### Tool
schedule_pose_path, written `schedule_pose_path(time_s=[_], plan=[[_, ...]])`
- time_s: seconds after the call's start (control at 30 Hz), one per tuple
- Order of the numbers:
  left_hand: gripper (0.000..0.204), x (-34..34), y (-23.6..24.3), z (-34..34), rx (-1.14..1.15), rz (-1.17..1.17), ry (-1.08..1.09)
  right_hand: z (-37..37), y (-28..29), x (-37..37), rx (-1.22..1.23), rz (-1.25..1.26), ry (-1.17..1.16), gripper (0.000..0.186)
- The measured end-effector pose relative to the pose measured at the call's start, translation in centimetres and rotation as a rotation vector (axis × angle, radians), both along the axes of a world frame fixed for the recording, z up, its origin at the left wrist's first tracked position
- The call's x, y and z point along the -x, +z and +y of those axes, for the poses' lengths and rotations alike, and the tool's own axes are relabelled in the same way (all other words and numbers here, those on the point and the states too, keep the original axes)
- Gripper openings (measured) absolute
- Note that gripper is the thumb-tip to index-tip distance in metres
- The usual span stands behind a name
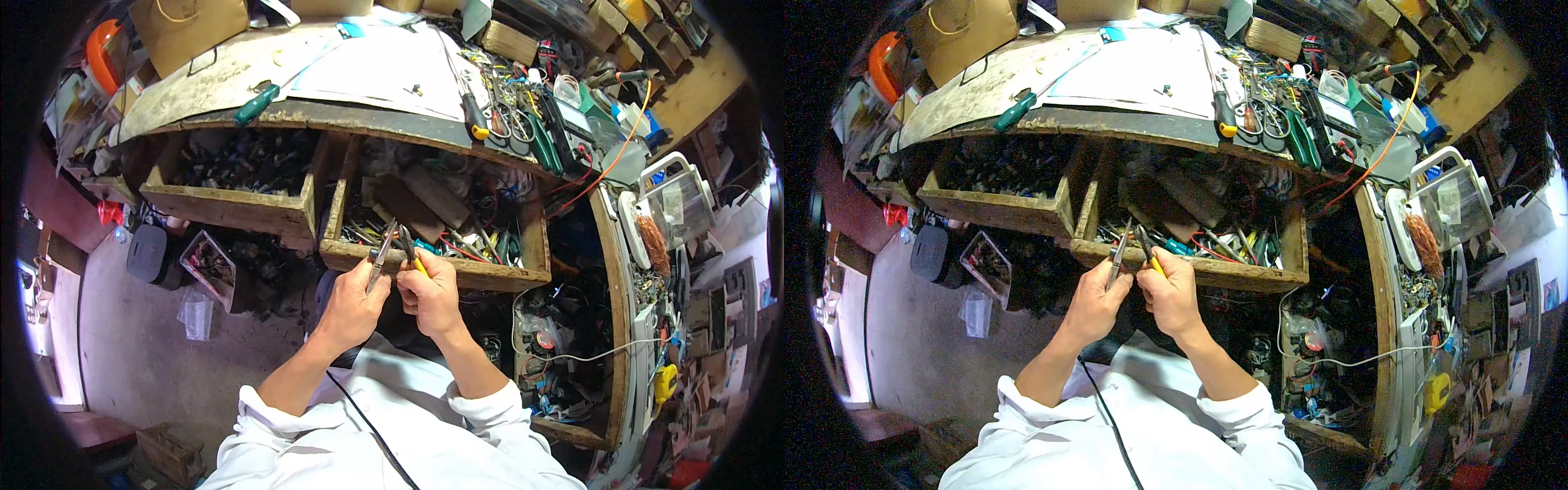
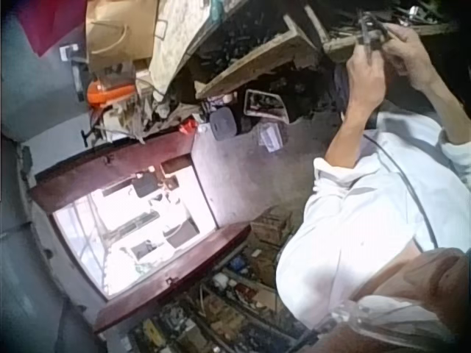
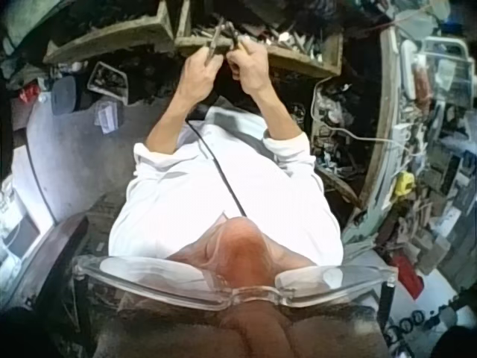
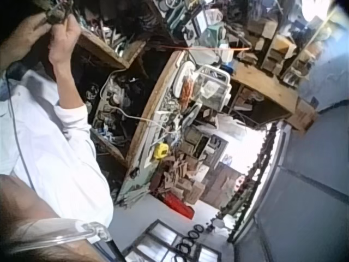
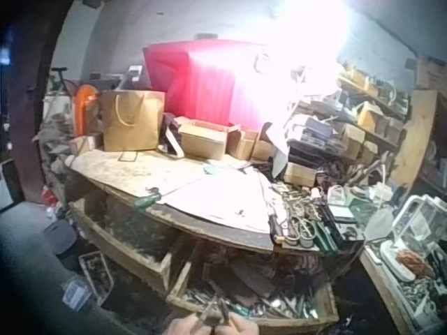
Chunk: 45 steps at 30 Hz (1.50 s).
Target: The person works at a cluttered workbench, using pliers and a screwdriver to strip, twist, and crimp a small copper wire. They repeatedly adjust the wire ends and inspect the connection while handling the tools.
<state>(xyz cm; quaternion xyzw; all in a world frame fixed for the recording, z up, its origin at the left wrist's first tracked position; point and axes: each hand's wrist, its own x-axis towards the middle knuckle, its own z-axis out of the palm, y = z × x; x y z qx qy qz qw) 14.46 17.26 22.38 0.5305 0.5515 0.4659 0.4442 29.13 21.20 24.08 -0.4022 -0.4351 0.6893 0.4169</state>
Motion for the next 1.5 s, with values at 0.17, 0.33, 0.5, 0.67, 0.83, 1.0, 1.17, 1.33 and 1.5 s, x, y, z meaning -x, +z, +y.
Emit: schedule_pose_path(time_s=[0.17, 0.33, 0.5, 0.67, 0.83, 1.0, 1.17, 1.33, 1.5], plan=[[0.021, -0.2, 0.2, 0.1, -0.055, 0.055, 0.048, 0.3, -1.2, 0.6, -0.751, -0.668, -0.243, 0.014], [0.015, -0.3, 0.5, -0.3, -0.071, 0.012, 0.068, -0.3, -0.2, 1.1, -0.935, -0.886, -0.323, 0.014], [0.010, 0.9, -0.1, 0.2, -0.029, -0.075, -0.045, 0.5, 1.0, 0.3, -0.910, -0.763, -0.205, 0.017], [0.018, 1.2, -0.4, 0.2, 0.071, -0.385, -0.173, 1.2, 1.8, -1.2, -0.500, -0.279, 0.157, 0.023], [0.015, 1.4, 0.5, 0.2, 0.021, -0.323, -0.190, 1.2, 2.7, -1.3, -0.773, -0.523, 0.071, 0.020], [0.013, 1.1, 0.1, 0.2, 0.020, -0.232, -0.116, 1.4, 2.7, -0.3, -0.917, -0.686, -0.076, 0.022], [0.018, 1.2, 0.4, 1.0, 0.057, -0.053, -0.025, 2.4, 1.6, 0.4, -1.101, -0.843, -0.194, 0.019], [0.020, 0.8, 0.7, 1.8, -0.086, 0.216, 0.170, 3.3, 2.1, 0.2, -1.249, -1.202, -0.216, 0.021], [0.020, 1.5, 3.1, 2.3, -0.109, 0.130, 0.126, 4.6, 1.6, -1.2, -1.261, -1.284, -0.196, 0.020]])
